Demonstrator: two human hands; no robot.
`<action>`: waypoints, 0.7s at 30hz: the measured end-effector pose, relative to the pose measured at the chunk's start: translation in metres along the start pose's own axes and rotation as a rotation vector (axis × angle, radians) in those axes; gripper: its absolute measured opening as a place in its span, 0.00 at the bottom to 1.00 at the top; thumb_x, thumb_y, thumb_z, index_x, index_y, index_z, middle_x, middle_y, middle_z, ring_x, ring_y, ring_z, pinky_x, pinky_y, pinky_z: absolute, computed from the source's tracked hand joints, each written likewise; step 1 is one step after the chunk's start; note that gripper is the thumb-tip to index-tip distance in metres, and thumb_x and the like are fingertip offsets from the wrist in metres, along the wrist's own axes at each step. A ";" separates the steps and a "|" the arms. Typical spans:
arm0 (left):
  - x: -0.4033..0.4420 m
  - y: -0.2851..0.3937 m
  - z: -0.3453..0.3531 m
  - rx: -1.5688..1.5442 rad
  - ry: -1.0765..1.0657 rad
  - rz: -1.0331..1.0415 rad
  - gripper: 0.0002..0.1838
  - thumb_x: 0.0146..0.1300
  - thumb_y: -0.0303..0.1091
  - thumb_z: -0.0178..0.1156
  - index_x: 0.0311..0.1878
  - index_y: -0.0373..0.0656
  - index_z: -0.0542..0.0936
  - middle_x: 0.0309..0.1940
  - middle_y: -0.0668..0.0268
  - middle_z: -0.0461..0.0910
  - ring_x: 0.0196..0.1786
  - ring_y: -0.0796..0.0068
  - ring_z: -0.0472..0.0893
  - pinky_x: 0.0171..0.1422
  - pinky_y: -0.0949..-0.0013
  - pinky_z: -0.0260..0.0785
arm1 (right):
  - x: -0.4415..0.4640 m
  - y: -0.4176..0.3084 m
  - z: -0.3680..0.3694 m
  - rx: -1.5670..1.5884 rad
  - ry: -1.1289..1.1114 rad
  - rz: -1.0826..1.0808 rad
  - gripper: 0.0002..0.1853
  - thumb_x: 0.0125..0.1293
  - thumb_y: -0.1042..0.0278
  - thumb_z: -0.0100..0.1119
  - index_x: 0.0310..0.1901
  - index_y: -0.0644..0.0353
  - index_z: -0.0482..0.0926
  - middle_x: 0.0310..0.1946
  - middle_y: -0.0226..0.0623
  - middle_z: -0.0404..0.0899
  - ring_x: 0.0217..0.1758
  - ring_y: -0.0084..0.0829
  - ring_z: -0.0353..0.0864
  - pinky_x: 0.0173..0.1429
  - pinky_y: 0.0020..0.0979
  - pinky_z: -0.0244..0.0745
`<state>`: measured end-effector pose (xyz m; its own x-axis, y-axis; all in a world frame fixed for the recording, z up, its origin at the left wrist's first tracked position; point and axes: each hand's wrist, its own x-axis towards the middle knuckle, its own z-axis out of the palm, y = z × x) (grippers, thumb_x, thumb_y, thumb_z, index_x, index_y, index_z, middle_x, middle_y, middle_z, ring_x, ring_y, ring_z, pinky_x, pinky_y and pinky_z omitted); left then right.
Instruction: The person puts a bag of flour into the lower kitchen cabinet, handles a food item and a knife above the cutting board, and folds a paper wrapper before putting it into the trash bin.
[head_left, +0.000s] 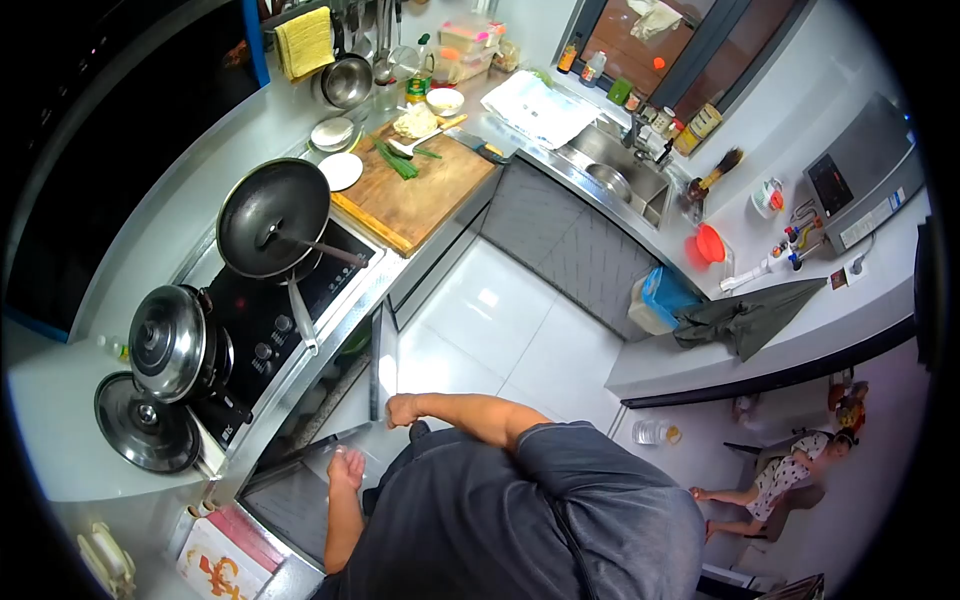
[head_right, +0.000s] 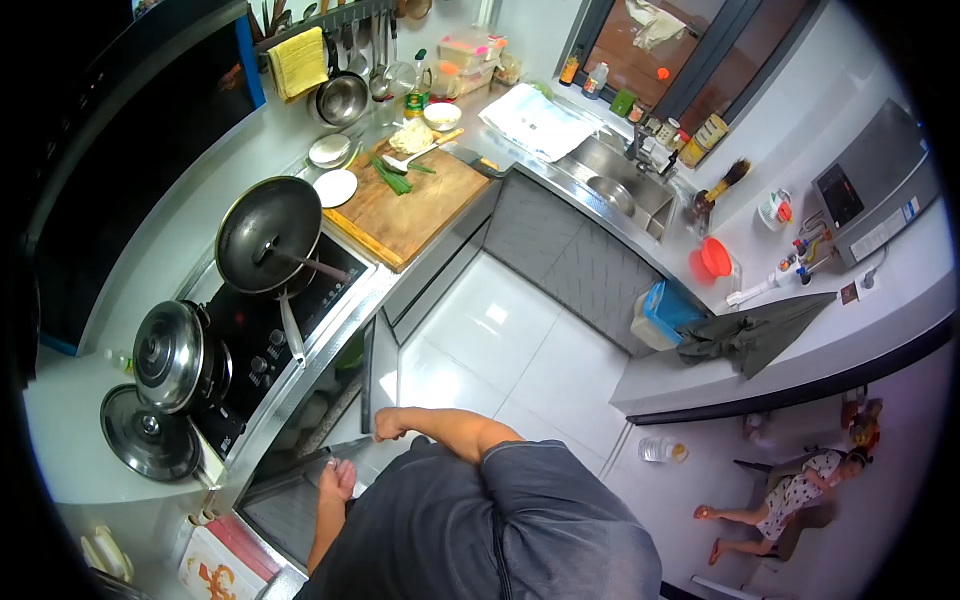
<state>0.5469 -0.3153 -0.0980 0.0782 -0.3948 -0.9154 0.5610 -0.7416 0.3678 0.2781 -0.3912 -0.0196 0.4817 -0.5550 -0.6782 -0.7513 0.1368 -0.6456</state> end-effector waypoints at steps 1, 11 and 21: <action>-0.003 0.002 0.003 -0.031 -0.042 -0.024 0.22 0.70 0.44 0.51 0.62 0.44 0.68 0.59 0.54 0.70 0.59 0.57 0.74 0.59 0.57 0.72 | 0.031 0.019 0.018 -0.147 0.103 -0.112 0.22 0.61 0.50 0.57 0.31 0.67 0.83 0.28 0.47 0.83 0.29 0.40 0.84 0.33 0.40 0.78; -0.002 0.024 0.030 -0.267 -0.233 -0.128 0.35 0.72 0.46 0.47 0.73 0.38 0.48 0.67 0.47 0.61 0.68 0.51 0.65 0.69 0.50 0.63 | -0.100 0.104 -0.043 -0.174 0.424 0.071 0.21 0.58 0.54 0.51 0.28 0.68 0.82 0.34 0.57 0.81 0.42 0.57 0.79 0.51 0.50 0.72; -0.010 0.063 0.058 -0.078 -0.170 -0.150 0.36 0.71 0.50 0.46 0.72 0.39 0.49 0.67 0.49 0.63 0.67 0.52 0.67 0.68 0.50 0.64 | -0.278 0.288 0.116 0.569 0.623 0.863 0.20 0.62 0.56 0.52 0.21 0.62 0.82 0.20 0.42 0.82 0.24 0.35 0.82 0.31 0.38 0.76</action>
<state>0.5337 -0.3898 -0.0562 -0.1475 -0.3738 -0.9157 0.6186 -0.7573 0.2095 -0.0200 -0.1023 -0.0578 -0.4992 -0.3821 -0.7777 -0.3371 0.9125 -0.2319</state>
